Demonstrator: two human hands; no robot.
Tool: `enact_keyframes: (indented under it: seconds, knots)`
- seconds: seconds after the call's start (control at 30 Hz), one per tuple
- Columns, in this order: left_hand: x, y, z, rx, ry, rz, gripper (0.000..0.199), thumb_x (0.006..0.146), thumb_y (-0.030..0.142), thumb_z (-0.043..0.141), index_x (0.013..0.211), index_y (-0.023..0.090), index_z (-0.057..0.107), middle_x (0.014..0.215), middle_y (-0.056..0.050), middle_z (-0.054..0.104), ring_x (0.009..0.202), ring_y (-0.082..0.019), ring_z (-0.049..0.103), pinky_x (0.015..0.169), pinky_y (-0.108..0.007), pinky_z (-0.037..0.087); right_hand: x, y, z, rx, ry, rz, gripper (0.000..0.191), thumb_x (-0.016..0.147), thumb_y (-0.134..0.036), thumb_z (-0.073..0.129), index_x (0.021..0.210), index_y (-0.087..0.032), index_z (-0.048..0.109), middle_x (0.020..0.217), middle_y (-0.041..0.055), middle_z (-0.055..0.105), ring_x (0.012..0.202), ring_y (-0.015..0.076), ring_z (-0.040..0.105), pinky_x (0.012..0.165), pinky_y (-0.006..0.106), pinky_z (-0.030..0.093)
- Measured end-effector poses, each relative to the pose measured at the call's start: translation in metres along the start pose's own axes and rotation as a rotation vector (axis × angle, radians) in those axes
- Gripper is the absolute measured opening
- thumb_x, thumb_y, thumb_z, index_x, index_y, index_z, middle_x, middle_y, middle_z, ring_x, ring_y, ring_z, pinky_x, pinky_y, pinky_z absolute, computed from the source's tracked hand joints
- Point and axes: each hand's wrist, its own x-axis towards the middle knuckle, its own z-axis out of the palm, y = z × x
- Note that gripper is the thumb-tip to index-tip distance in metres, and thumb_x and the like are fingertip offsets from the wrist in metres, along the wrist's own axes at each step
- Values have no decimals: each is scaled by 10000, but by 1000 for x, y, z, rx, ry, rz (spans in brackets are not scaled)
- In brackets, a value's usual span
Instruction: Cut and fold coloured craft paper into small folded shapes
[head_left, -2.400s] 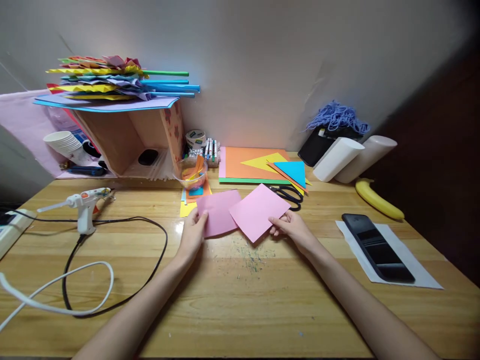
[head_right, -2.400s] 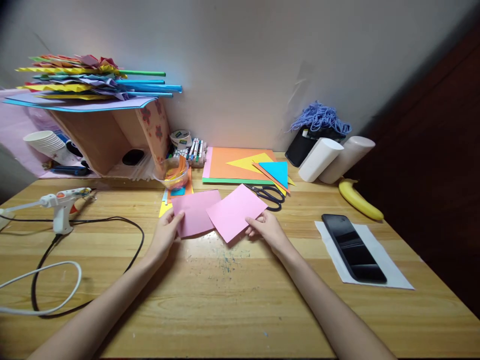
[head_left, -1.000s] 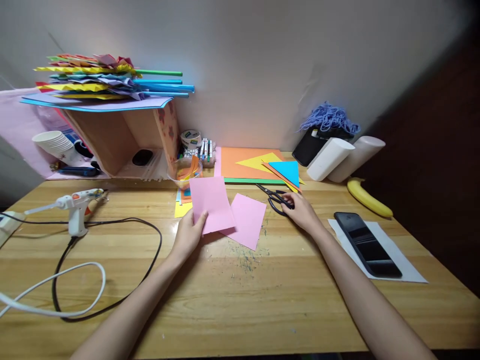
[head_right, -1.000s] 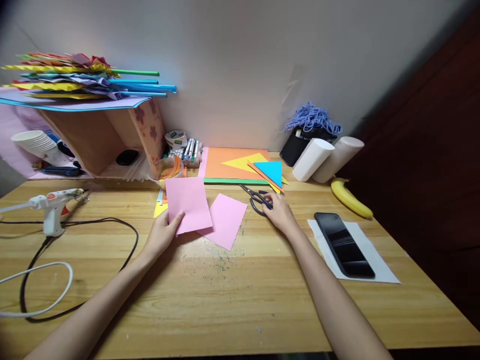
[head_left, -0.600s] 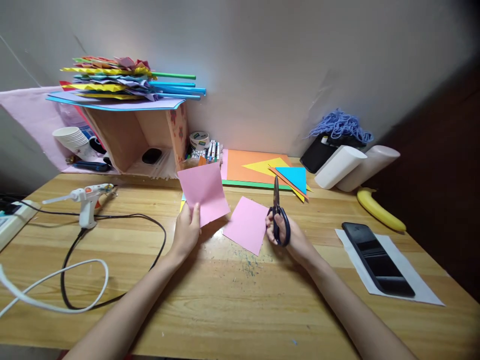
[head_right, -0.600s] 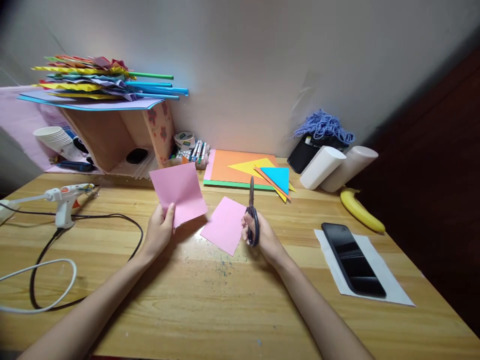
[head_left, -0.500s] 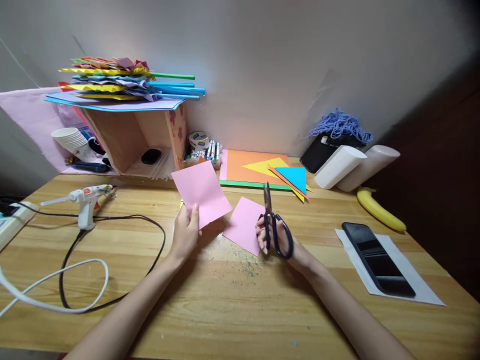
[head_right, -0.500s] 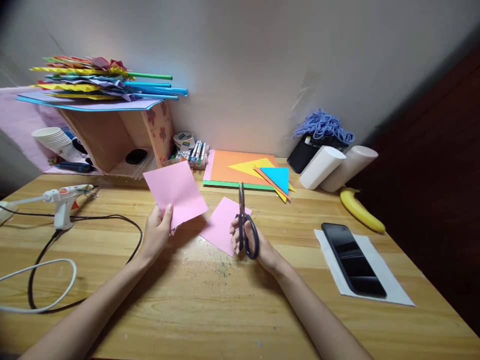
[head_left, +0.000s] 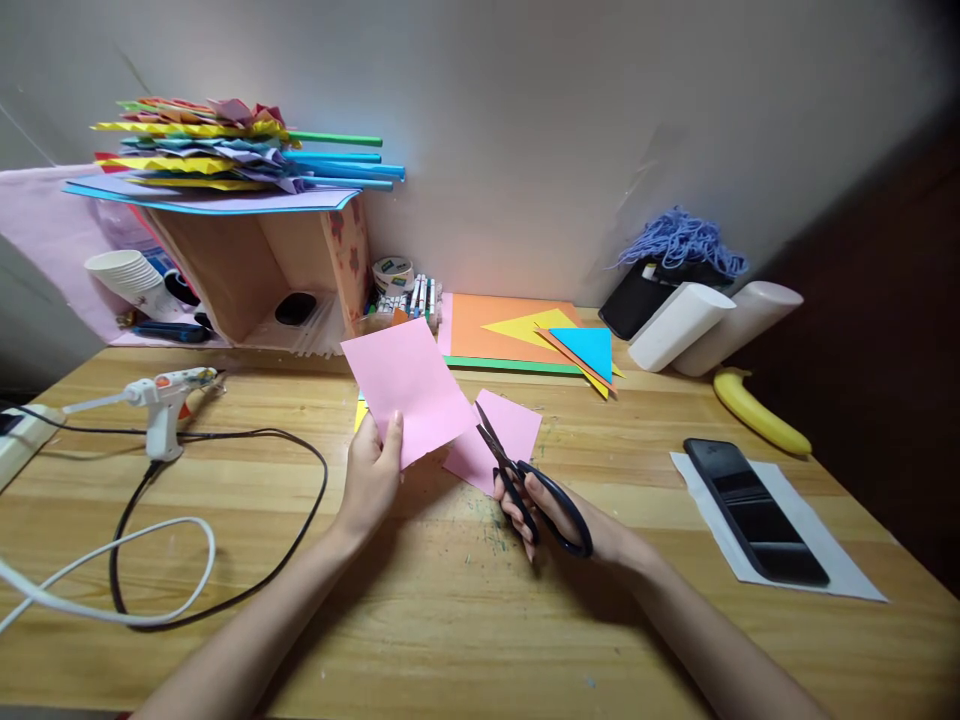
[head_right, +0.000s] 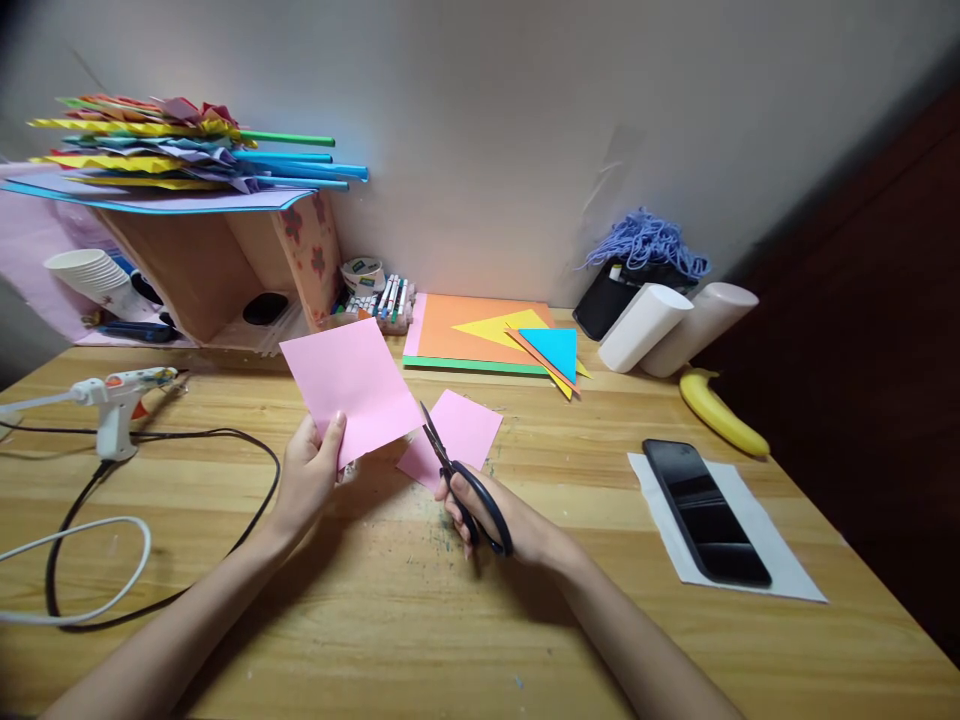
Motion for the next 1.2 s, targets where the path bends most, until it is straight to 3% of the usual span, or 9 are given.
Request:
enact_keyframes:
  seconds: [0.4,1.2]
  knots:
    - [-5,-2,5,28,-36,-7,287,822,467,459,759,188,436,500,67,412,371,-77,386,356,-186,295,1,3,-2,-19,-20,8,437,830,-597,326,906,-185,448,685,-30,386,495,58,380,431,175,439]
    - [-6,-3,6,65,-41,-16,284,841,448,432,728,189,403,482,80,384,349,-62,360,335,-169,273,3,-4,3,-31,74,66,495,732,-666,437,848,-185,439,617,-53,384,459,50,375,377,158,401]
